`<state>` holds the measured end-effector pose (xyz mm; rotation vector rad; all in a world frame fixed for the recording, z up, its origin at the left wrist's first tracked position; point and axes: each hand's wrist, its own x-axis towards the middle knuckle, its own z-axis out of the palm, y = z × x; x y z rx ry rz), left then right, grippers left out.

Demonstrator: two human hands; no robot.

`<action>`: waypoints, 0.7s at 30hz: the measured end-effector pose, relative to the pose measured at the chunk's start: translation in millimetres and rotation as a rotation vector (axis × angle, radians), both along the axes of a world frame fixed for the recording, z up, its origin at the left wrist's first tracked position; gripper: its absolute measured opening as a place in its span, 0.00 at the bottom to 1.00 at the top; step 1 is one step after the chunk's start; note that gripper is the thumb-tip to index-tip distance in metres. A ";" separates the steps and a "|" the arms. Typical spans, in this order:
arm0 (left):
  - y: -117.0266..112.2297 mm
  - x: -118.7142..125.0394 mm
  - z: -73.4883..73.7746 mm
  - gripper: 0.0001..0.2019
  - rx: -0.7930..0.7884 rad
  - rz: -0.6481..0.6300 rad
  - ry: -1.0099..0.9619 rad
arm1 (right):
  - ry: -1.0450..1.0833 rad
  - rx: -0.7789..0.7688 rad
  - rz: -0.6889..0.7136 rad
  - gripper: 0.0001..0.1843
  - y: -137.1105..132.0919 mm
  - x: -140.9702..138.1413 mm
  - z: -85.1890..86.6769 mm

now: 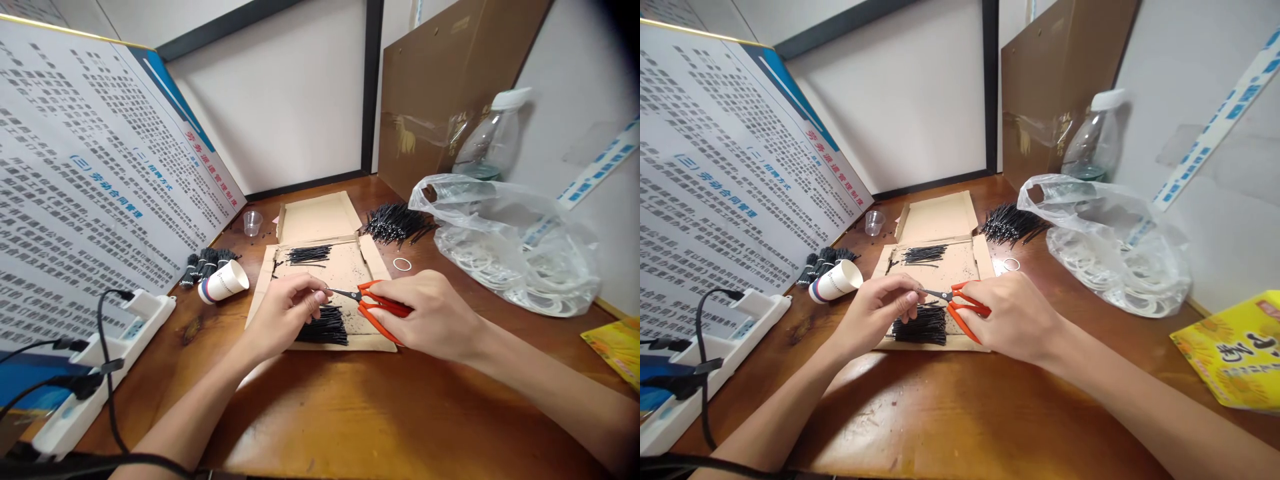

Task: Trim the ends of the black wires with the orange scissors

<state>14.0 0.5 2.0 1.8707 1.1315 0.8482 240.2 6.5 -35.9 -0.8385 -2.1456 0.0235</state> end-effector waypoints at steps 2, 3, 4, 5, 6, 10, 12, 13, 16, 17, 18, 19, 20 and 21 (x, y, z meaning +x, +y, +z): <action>-0.3 0.1 0.2 0.08 -0.011 0.009 -0.011 | 0.004 -0.015 0.007 0.09 0.0 0.1 0.0; -0.4 0.1 0.4 0.08 -0.016 0.010 -0.015 | -0.002 -0.027 0.013 0.09 -0.2 0.2 0.1; -0.6 0.1 0.5 0.07 -0.021 0.011 -0.016 | -0.010 -0.039 0.018 0.09 -0.3 0.2 0.1; -0.7 0.1 0.6 0.07 -0.025 0.010 -0.018 | -0.016 -0.046 0.021 0.09 -0.4 0.2 0.1; -0.8 0.2 0.8 0.07 -0.030 0.009 -0.020 | -0.017 -0.048 0.022 0.09 -0.5 0.1 0.0; -1.0 0.8 1.5 0.07 -0.035 -0.002 -0.030 | 0.014 -0.045 0.011 0.10 -0.5 -0.8 -0.7; -0.9 1.2 1.9 0.07 -0.032 -0.003 -0.025 | 0.011 -0.069 0.010 0.09 -0.3 -1.2 -1.0; -0.8 1.3 2.1 0.08 -0.032 -0.003 -0.025 | 0.004 -0.081 0.008 0.09 -0.1 -1.3 -0.8; -0.7 0.4 2.2 0.08 -0.027 0.005 -0.021 | 0.014 -0.061 -0.013 0.10 1.0 -0.6 1.5; -0.5 -0.5 1.8 0.07 -0.018 0.011 -0.012 | 0.033 -0.041 -0.026 0.11 1.5 -0.1 2.8; -0.2 -1.6 1.1 0.07 -0.005 0.018 0.006 | 0.058 -0.019 -0.042 0.12 2.0 0.4 4.0; 0.4 -3.0 0.0 0.07 0.019 0.026 0.036 | 0.083 0.002 -0.057 0.13 2.3 0.7 5.0; 1.6 -4.5 -1.5 0.06 0.059 0.033 0.077 | 0.104 0.018 -0.071 0.13 2.7 0.9 5.5; 3.5 -6.1 -3.4 0.05 0.112 0.036 0.129 | 0.115 0.024 -0.083 0.14 3.0 0.8 5.4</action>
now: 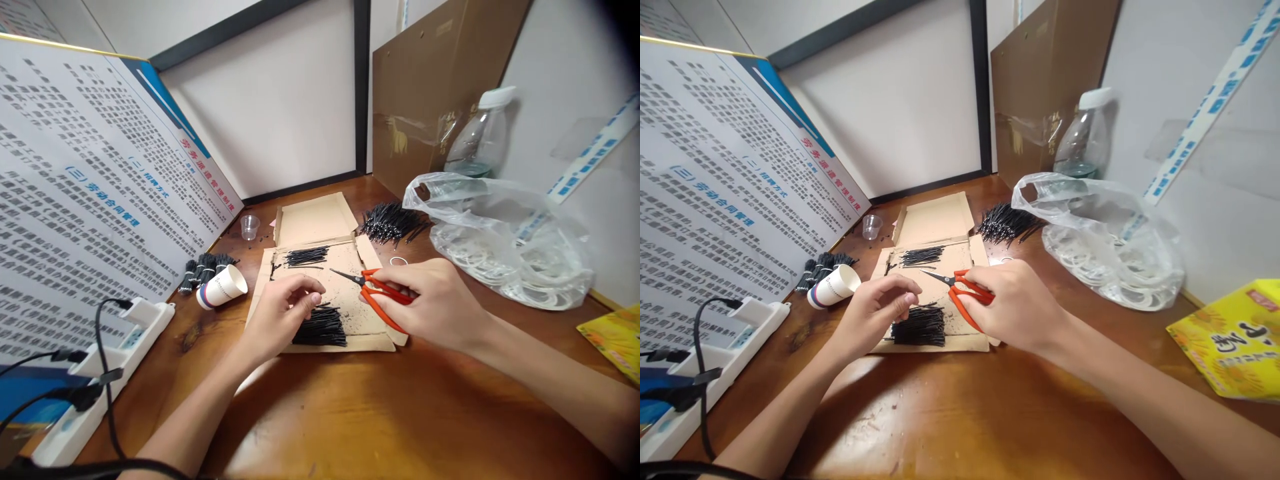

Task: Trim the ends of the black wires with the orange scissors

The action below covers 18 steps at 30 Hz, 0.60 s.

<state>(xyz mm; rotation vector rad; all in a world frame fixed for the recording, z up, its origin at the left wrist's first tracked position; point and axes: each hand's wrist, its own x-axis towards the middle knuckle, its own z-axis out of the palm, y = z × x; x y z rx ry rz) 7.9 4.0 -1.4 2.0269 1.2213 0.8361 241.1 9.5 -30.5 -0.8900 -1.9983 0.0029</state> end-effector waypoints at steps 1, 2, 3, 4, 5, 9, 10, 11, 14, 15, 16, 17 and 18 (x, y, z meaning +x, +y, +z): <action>2.9 -1.5 -2.1 0.05 0.064 0.001 0.062 | 0.004 0.000 -0.010 0.14 0.3 -0.3 -0.7; 7.0 -2.7 -4.4 0.04 0.131 -0.001 0.132 | 0.000 -0.006 -0.018 0.14 0.7 -0.7 -1.8; 12.5 -3.6 -6.5 0.04 0.198 -0.002 0.207 | -0.006 -0.011 -0.026 0.13 1.2 -1.3 -3.1; 19.4 -3.9 -8.6 0.05 0.256 0.000 0.274 | -0.012 -0.017 -0.036 0.13 2.0 -1.7 -4.5; 27.6 -3.7 -10.3 0.05 0.298 0.001 0.333 | -0.015 -0.019 -0.048 0.13 3.1 -1.9 -5.7; 68.7 1.8 -16.0 0.05 0.354 0.008 0.444 | -0.021 -0.027 -0.097 0.14 10.1 0.5 -7.6; 78.5 3.5 -17.4 0.06 0.351 0.006 0.460 | -0.027 -0.035 -0.107 0.14 12.1 1.7 -7.7; 87.1 4.7 -19.0 0.06 0.347 0.005 0.475 | -0.034 -0.045 -0.121 0.14 13.9 3.0 -7.9; 101.1 4.1 -23.6 0.06 0.339 0.029 0.513 | -0.046 -0.073 -0.165 0.15 17.8 6.0 -9.0; 101.3 2.2 -24.6 0.06 0.337 0.047 0.523 | -0.047 -0.080 -0.177 0.15 18.4 6.5 -9.5; 99.4 -0.5 -25.2 0.06 0.332 0.070 0.534 | -0.047 -0.087 -0.183 0.15 18.7 6.8 -9.9; 95.6 -3.7 -25.4 0.07 0.324 0.101 0.547 | -0.047 -0.094 -0.182 0.15 18.8 6.9 -10.4; 90.3 -7.1 -25.3 0.11 0.312 0.139 0.562 | -0.046 -0.099 -0.176 0.15 18.6 6.8 -10.8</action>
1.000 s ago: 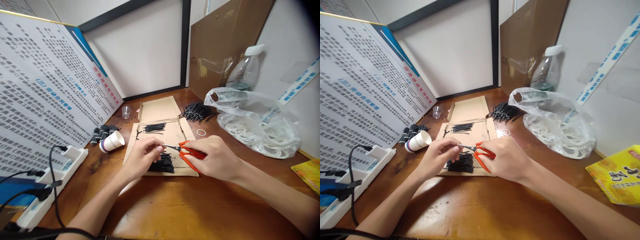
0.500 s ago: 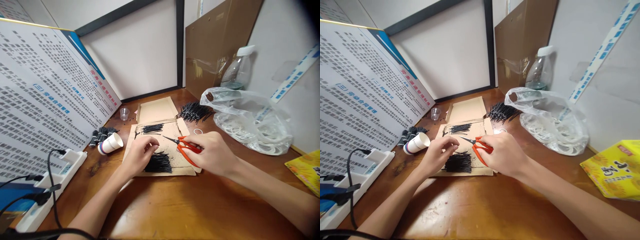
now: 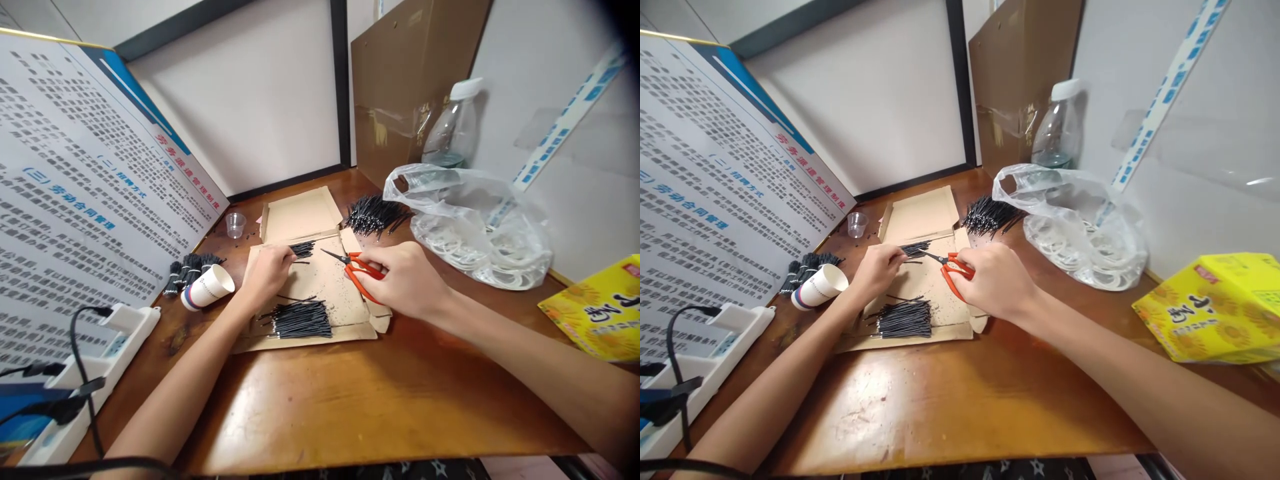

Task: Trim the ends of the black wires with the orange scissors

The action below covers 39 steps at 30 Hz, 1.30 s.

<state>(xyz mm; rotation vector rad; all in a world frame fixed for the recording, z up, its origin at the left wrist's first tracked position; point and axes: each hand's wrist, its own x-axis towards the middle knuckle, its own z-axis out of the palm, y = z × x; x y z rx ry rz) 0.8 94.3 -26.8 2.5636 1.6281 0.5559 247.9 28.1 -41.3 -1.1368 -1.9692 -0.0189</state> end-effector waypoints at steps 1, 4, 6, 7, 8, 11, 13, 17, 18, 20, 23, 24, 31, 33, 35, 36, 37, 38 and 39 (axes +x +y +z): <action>-6.4 -3.6 0.3 0.17 -0.001 0.042 0.008 | 0.000 -0.002 0.009 0.15 -0.3 -0.1 -0.4; -27.3 -12.9 0.6 0.20 0.006 0.129 0.022 | 0.002 0.004 0.032 0.14 -1.5 -0.4 -1.3; -39.1 -16.6 -0.6 0.11 0.020 0.087 0.011 | 0.003 0.018 0.031 0.15 -2.1 -0.5 -1.5; -43.6 -17.4 -1.4 0.11 0.018 0.026 -0.001 | 0.002 0.025 0.028 0.15 -2.4 -0.7 -1.5; -47.3 -17.6 -2.2 0.13 0.009 -0.049 -0.016 | 0.001 0.031 0.025 0.16 -2.5 -0.8 -1.4; -53.9 -14.9 -2.8 0.11 -0.036 -0.219 -0.052 | -0.010 0.049 0.027 0.15 -2.9 -1.5 -1.3; -56.0 -11.8 -1.7 0.05 -0.074 -0.234 -0.031 | -0.020 0.056 0.032 0.15 -3.1 -1.9 -1.5; -58.9 -7.3 -0.3 0.05 -0.211 -0.245 0.022 | -0.033 0.074 0.051 0.13 -4.1 -2.2 -3.2; -59.8 -6.4 -0.8 0.06 -0.239 -0.244 0.016 | -0.031 0.077 0.057 0.12 -4.4 -2.3 -3.8; -62.0 -4.7 -2.1 0.07 -0.262 -0.224 -0.002 | -0.029 0.081 0.068 0.12 -5.1 -2.4 -5.1; -65.7 -2.4 -3.5 0.08 -0.249 -0.183 -0.004 | -0.038 0.082 0.083 0.11 -5.6 -2.7 -5.9; -66.5 -1.9 -3.5 0.08 -0.246 -0.176 -0.002 | -0.042 0.082 0.091 0.10 -5.7 -2.8 -5.8; -64.6 -3.2 -5.4 0.06 -0.291 -0.186 -0.037 | -0.058 0.077 0.134 0.10 -7.7 -4.9 -4.1; -64.5 -2.8 -6.7 0.07 -0.294 -0.173 -0.056 | -0.067 0.072 0.141 0.10 -8.4 -5.0 -4.5; -65.7 -1.8 -6.7 0.08 -0.280 -0.156 -0.072 | -0.073 0.068 0.143 0.10 -8.3 -4.8 -4.8; -66.6 -1.2 -5.9 0.08 -0.266 -0.150 -0.081 | -0.077 0.068 0.143 0.10 -8.0 -4.6 -4.9; -67.6 -0.7 -4.6 0.08 -0.249 -0.145 -0.091 | -0.081 0.068 0.144 0.10 -7.6 -4.5 -4.8; -68.6 -0.3 -2.9 0.08 -0.234 -0.142 -0.103 | -0.082 0.070 0.144 0.10 -7.2 -4.5 -4.5; -69.5 0.0 -0.8 0.08 -0.225 -0.139 -0.118 | -0.079 0.070 0.145 0.10 -6.9 -4.5 -4.3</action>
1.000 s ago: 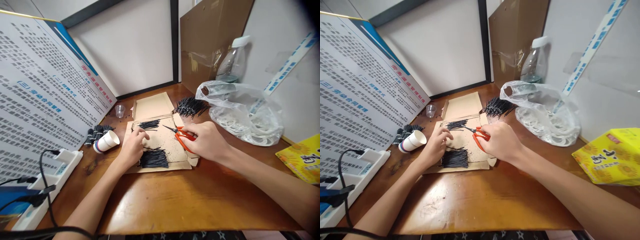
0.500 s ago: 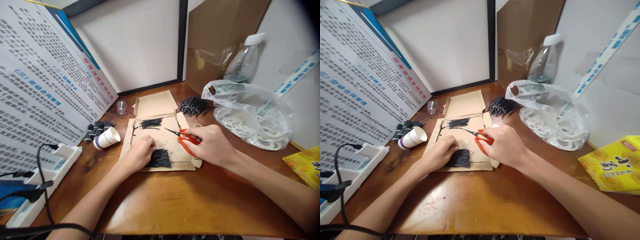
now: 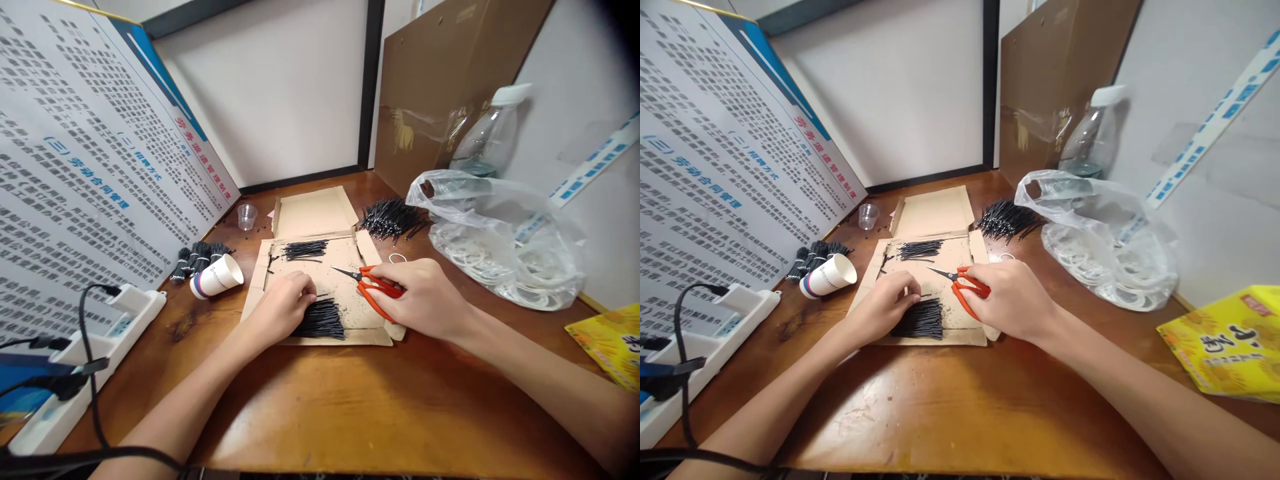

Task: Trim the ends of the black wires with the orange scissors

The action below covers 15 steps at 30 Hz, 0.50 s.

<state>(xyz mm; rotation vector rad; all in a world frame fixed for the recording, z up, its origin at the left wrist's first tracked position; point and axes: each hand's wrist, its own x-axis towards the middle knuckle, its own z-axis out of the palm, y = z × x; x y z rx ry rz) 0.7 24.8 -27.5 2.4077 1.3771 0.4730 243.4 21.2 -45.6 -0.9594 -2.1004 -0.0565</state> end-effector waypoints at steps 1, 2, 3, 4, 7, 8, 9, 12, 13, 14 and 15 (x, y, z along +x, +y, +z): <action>-0.8 0.0 2.2 0.08 0.004 0.009 -0.017 | 0.008 -0.002 0.002 0.10 0.2 -0.1 0.3; -1.4 0.0 4.4 0.08 0.005 0.020 -0.035 | 0.019 -0.008 0.005 0.10 0.3 -0.1 0.5; -1.9 -0.2 6.3 0.07 0.004 0.032 -0.056 | 0.031 -0.017 0.008 0.10 0.2 -0.3 0.7; -2.3 -0.3 8.0 0.07 0.003 0.043 -0.082 | 0.040 -0.030 0.013 0.10 -0.1 -0.4 0.7; -3.8 -0.1 10.7 0.05 0.005 0.057 -0.173 | 0.052 -0.064 0.032 0.09 -1.3 -0.7 0.4; -4.4 0.2 11.2 0.05 0.000 0.053 -0.200 | 0.054 -0.069 0.038 0.09 -1.7 -0.8 0.4; -5.0 0.7 11.5 0.04 -0.007 0.046 -0.223 | 0.059 -0.070 0.044 0.09 -2.1 -0.8 0.5; -6.4 2.2 12.2 0.04 -0.015 0.028 -0.261 | 0.076 -0.076 0.057 0.09 -2.8 -0.9 1.8; -6.6 2.5 12.5 0.04 -0.008 0.018 -0.266 | 0.081 -0.078 0.060 0.09 -2.9 -1.0 2.3; -6.7 2.7 12.8 0.05 0.001 0.006 -0.270 | 0.083 -0.081 0.062 0.09 -3.0 -1.2 2.8; -6.8 2.8 13.1 0.06 0.011 -0.008 -0.278 | 0.084 -0.083 0.065 0.09 -3.2 -1.3 3.2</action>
